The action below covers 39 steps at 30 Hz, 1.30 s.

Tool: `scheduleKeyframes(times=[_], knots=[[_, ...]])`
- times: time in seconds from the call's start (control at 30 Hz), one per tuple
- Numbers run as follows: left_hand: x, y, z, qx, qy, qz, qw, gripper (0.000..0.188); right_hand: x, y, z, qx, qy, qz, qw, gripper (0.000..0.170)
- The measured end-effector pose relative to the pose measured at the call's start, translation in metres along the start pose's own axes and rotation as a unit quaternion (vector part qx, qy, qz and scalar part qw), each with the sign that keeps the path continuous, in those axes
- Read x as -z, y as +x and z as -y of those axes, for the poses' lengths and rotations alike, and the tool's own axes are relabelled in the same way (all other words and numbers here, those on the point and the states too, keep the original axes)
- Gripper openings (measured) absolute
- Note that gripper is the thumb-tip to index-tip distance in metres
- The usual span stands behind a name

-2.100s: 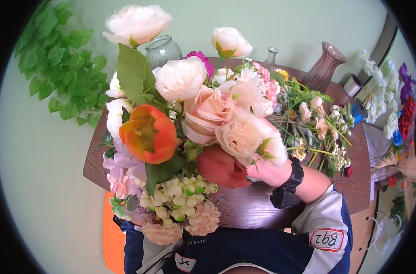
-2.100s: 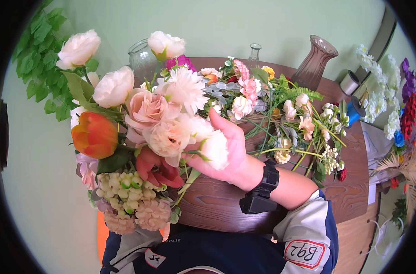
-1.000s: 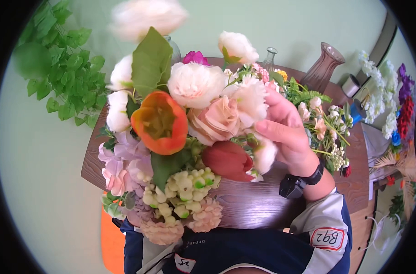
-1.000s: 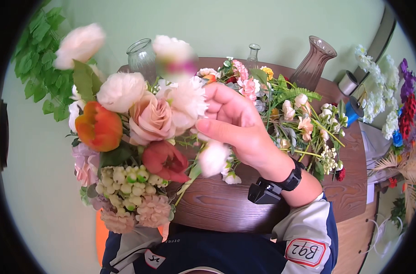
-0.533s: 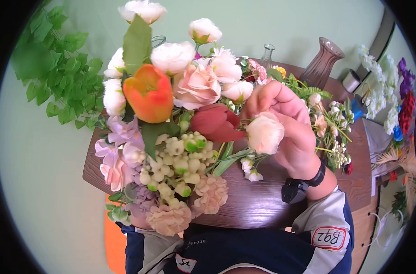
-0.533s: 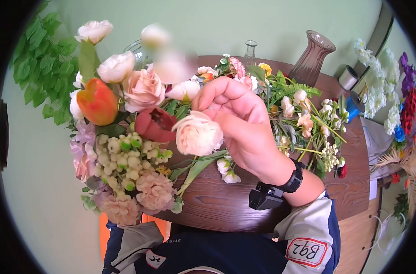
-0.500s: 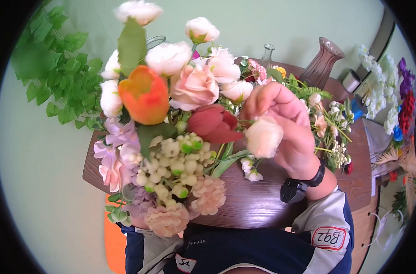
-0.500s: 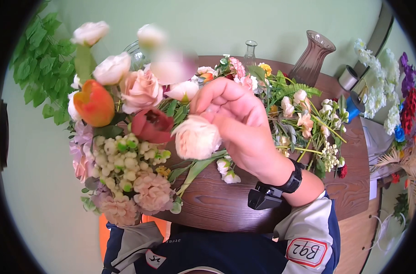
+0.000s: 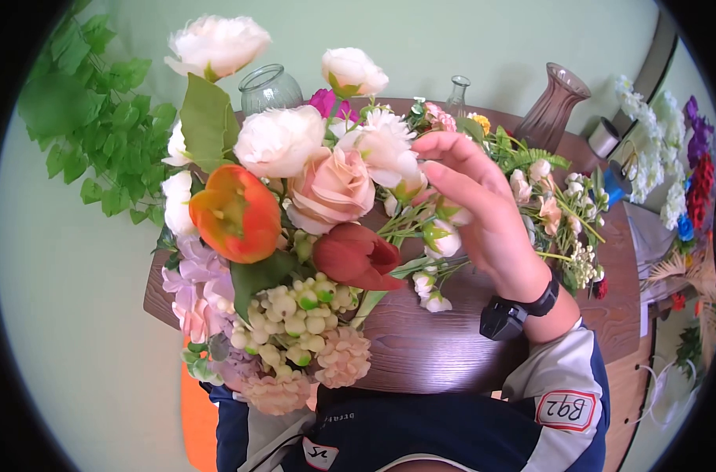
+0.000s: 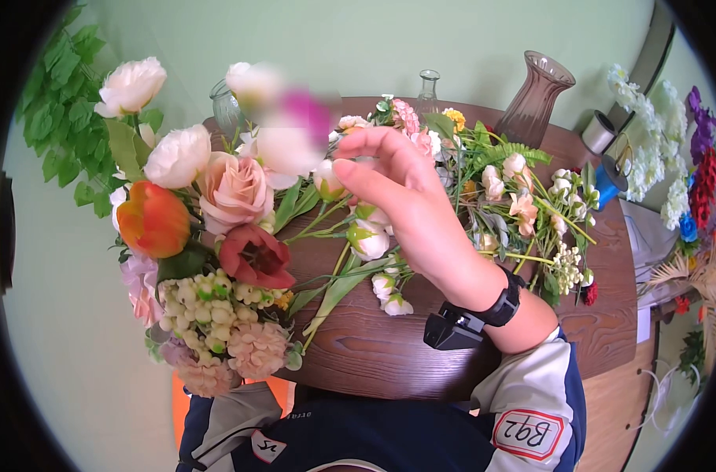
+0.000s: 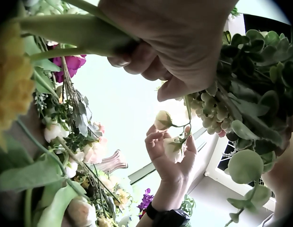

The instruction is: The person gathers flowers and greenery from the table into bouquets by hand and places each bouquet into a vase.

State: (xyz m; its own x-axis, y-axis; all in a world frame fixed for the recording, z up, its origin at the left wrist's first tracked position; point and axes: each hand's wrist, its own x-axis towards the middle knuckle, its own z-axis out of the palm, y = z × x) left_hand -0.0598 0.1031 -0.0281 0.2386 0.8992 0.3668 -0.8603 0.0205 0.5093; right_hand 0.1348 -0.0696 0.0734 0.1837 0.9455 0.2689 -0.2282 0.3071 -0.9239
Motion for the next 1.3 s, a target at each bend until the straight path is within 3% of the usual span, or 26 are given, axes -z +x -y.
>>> scheduleKeyframes(times=[0.13, 0.2, 0.33, 0.4, 0.73, 0.83, 0.93, 1.17, 1.23, 1.27, 1.3], knots=[[0.000, -0.001, 0.000, 0.002, 0.009, 0.008, 1.000, 0.009, -0.002, 0.000, 0.005, -0.079, 0.073, 0.024, 0.994, 0.028], [0.000, -0.001, -0.001, 0.002, 0.013, 0.011, 1.000, 0.009, 0.001, -0.002, 0.007, -0.110, 0.170, 0.086, 0.976, 0.031], [0.001, -0.002, -0.001, 0.004, 0.021, 0.017, 1.000, 0.009, -0.004, -0.009, 0.014, -0.093, 0.193, 0.111, 0.970, 0.030], [0.001, -0.003, -0.001, 0.006, 0.025, 0.021, 0.999, 0.009, -0.005, -0.009, 0.009, 0.012, 0.104, 0.121, 0.987, 0.030], [0.002, -0.005, -0.002, 0.008, 0.043, 0.039, 0.998, 0.010, -0.001, -0.009, 0.010, 0.100, -0.008, 0.153, 0.983, 0.037], [0.002, -0.005, -0.003, 0.009, 0.048, 0.045, 0.998, 0.010, -0.002, -0.008, 0.008, 0.167, -0.031, 0.172, 0.970, 0.037], [0.003, -0.006, -0.002, 0.010, 0.053, 0.049, 0.997, 0.010, -0.006, -0.009, 0.008, 0.208, -0.058, 0.163, 0.963, 0.031], [0.004, -0.008, -0.004, 0.012, 0.067, 0.061, 0.996, 0.011, 0.003, -0.004, 0.008, 0.240, -0.057, 0.049, 0.968, 0.019], [0.004, -0.008, -0.005, 0.011, 0.069, 0.065, 0.995, 0.011, 0.013, 0.002, 0.005, 0.385, -0.205, 0.044, 0.899, 0.024], [0.004, -0.008, -0.005, 0.011, 0.071, 0.066, 0.995, 0.011, 0.013, 0.001, 0.008, 0.418, -0.266, 0.020, 0.868, 0.031], [0.004, -0.009, -0.005, 0.010, 0.072, 0.068, 0.995, 0.011, 0.010, -0.002, 0.016, 0.419, -0.266, 0.021, 0.868, 0.031]])
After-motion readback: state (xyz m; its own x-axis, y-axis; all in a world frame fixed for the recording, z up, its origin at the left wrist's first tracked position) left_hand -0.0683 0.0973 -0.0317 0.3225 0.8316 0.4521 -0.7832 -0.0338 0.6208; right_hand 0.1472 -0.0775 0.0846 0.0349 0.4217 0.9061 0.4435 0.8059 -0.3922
